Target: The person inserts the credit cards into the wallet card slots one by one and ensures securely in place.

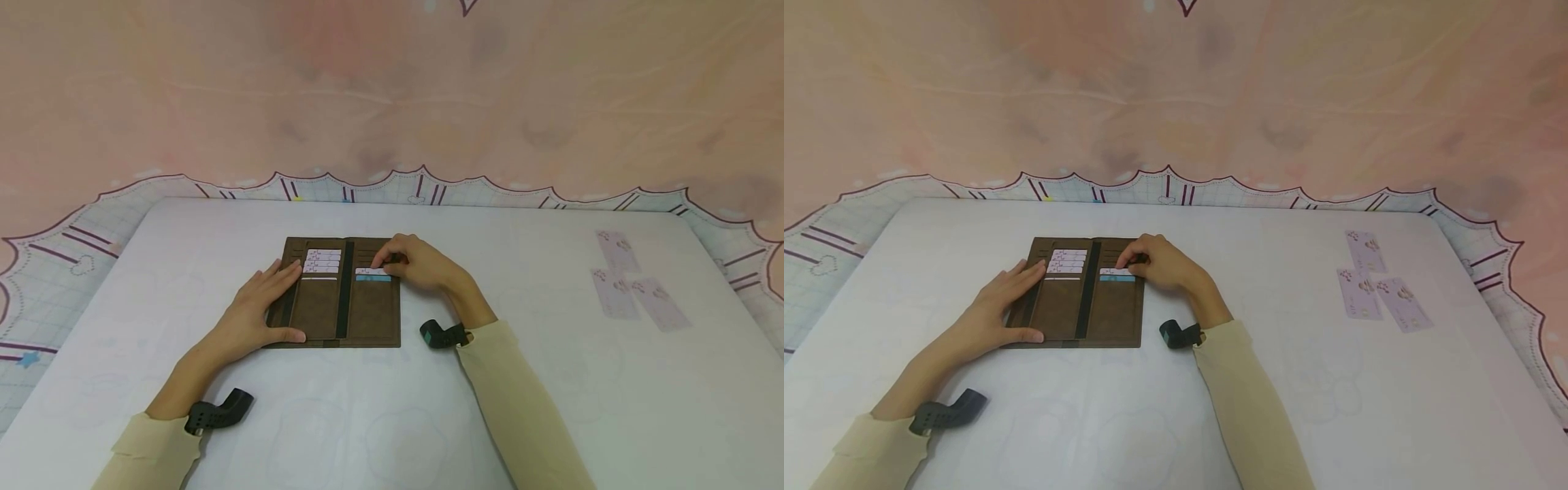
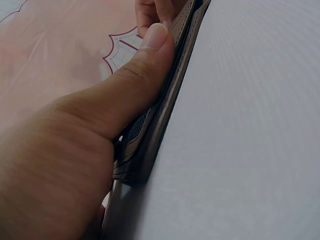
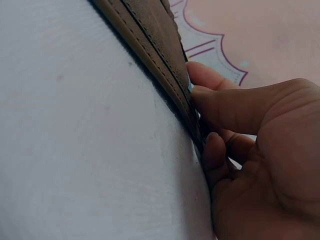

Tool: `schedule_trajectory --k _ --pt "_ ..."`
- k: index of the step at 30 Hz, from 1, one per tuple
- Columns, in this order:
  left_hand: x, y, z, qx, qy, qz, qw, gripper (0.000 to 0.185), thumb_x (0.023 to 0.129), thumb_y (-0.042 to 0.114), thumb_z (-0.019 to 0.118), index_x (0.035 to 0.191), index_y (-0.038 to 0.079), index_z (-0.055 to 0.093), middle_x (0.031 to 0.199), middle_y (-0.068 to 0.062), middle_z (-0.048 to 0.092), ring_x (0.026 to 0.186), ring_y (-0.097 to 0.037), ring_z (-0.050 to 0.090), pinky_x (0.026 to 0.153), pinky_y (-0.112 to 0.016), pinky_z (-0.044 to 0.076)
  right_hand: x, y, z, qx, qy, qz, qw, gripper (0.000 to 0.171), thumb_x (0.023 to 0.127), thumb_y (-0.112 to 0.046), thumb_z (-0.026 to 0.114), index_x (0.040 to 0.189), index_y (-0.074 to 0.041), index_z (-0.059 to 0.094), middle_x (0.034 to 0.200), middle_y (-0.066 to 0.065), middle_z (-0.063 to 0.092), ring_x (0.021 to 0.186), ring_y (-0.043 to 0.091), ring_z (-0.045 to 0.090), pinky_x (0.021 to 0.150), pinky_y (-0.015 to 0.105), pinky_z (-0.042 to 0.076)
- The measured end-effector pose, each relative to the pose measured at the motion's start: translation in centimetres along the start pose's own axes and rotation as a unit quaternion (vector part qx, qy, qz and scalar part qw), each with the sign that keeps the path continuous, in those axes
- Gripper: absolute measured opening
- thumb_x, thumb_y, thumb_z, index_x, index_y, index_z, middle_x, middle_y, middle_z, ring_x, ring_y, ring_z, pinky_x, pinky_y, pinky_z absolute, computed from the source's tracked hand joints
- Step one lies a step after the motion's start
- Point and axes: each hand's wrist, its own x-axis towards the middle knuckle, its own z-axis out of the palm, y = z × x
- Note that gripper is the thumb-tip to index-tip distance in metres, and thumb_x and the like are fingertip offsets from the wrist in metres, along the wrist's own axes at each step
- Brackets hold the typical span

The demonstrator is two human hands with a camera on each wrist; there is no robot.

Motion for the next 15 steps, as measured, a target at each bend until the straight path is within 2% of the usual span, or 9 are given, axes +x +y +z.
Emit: schedule_trajectory --k 5,9,15 --pt "0.01 -0.07 0.01 0.001 -0.002 -0.004 1.0000 0.105 0.070 0.048 0.081 0.151 0.009 0.028 0.155 -0.013 0.026 0.145 -0.032 0.008 0.116 -0.045 0.002 0.05 0.17 -0.01 -0.006 0.002 -0.022 1.000 0.020 0.095 -0.002 0.056 0.098 -0.012 0.073 0.102 -0.002 0.062 0.102 0.016 0.049 0.091 0.031 0.041" --pt "0.00 -0.11 0.03 0.000 0.000 -0.002 1.0000 0.105 0.070 0.048 0.081 0.151 0.009 0.028 0.155 -0.013 0.026 0.144 -0.032 0.009 0.116 -0.046 0.002 0.11 0.28 -0.05 -0.005 0.003 -0.043 0.999 0.021 0.095 -0.001 0.055 0.096 -0.011 0.073 0.100 -0.002 0.064 0.102 0.016 0.052 0.093 0.031 0.041" --pt "0.00 -0.10 0.07 -0.004 0.002 0.001 1.0000 0.105 0.070 0.047 0.081 0.151 0.009 0.028 0.155 -0.014 0.027 0.144 -0.032 0.009 0.116 -0.046 0.003 0.15 0.52 0.00 -0.010 0.007 -0.045 0.999 0.022 0.096 -0.001 0.054 0.094 -0.011 0.073 0.099 -0.002 0.065 0.102 0.015 0.053 0.095 0.030 0.041"
